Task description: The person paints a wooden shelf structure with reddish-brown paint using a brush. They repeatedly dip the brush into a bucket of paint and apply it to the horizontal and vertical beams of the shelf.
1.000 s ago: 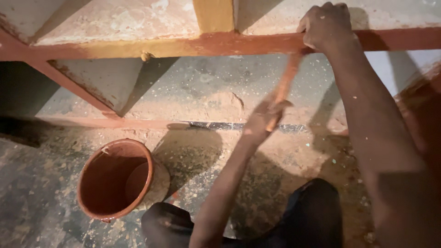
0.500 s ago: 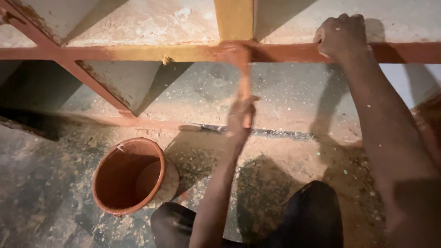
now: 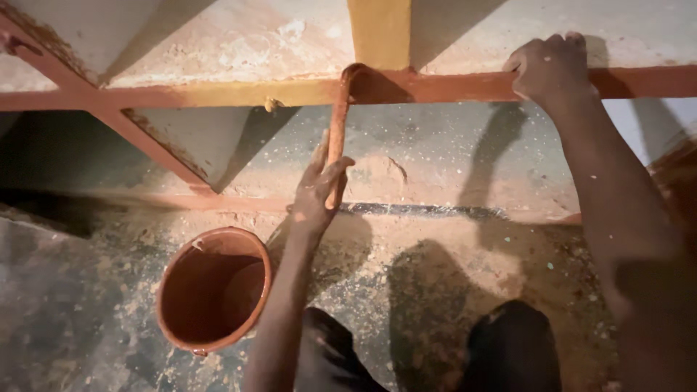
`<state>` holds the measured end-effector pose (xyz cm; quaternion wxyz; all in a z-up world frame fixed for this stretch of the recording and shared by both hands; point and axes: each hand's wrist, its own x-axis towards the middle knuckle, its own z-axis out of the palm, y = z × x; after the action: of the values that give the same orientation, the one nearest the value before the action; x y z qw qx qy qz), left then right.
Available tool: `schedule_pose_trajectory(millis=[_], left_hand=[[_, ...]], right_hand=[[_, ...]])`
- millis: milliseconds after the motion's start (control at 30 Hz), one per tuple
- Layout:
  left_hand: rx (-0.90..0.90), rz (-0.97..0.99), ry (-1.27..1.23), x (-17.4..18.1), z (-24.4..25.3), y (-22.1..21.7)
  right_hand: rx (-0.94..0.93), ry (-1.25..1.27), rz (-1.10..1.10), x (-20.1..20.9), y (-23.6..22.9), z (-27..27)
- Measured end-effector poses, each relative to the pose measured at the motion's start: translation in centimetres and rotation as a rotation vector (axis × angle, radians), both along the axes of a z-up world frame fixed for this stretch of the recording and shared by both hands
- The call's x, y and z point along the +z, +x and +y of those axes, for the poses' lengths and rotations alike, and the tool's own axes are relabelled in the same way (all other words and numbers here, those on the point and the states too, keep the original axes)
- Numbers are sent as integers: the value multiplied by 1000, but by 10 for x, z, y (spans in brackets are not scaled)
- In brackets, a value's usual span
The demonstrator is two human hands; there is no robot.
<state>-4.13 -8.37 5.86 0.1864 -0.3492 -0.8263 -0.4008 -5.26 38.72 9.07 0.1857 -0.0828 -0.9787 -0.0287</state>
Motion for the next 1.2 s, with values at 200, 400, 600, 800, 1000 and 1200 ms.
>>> schedule_pose_trajectory(millis=[200,400,600,800,1000,1200], left_hand=[[-155,692,-438,54,-23,-38],[40,840,-1096,113,26,-55],[-356,-45,-905,125,29,-17],[-170,-271,-740,197,38,-21],[-61,711,-674,232,20,-58],[-148,605,-1093,183,25,-47]], right_hand=[[-132,-3,-214,9,13,-35],[151,266,171,3,31,-68],[220,339,194,30,47,-83],[273,372,232,64,46,-104],[293,344,207,79,40,-124],[279,332,121,70,40,-133]])
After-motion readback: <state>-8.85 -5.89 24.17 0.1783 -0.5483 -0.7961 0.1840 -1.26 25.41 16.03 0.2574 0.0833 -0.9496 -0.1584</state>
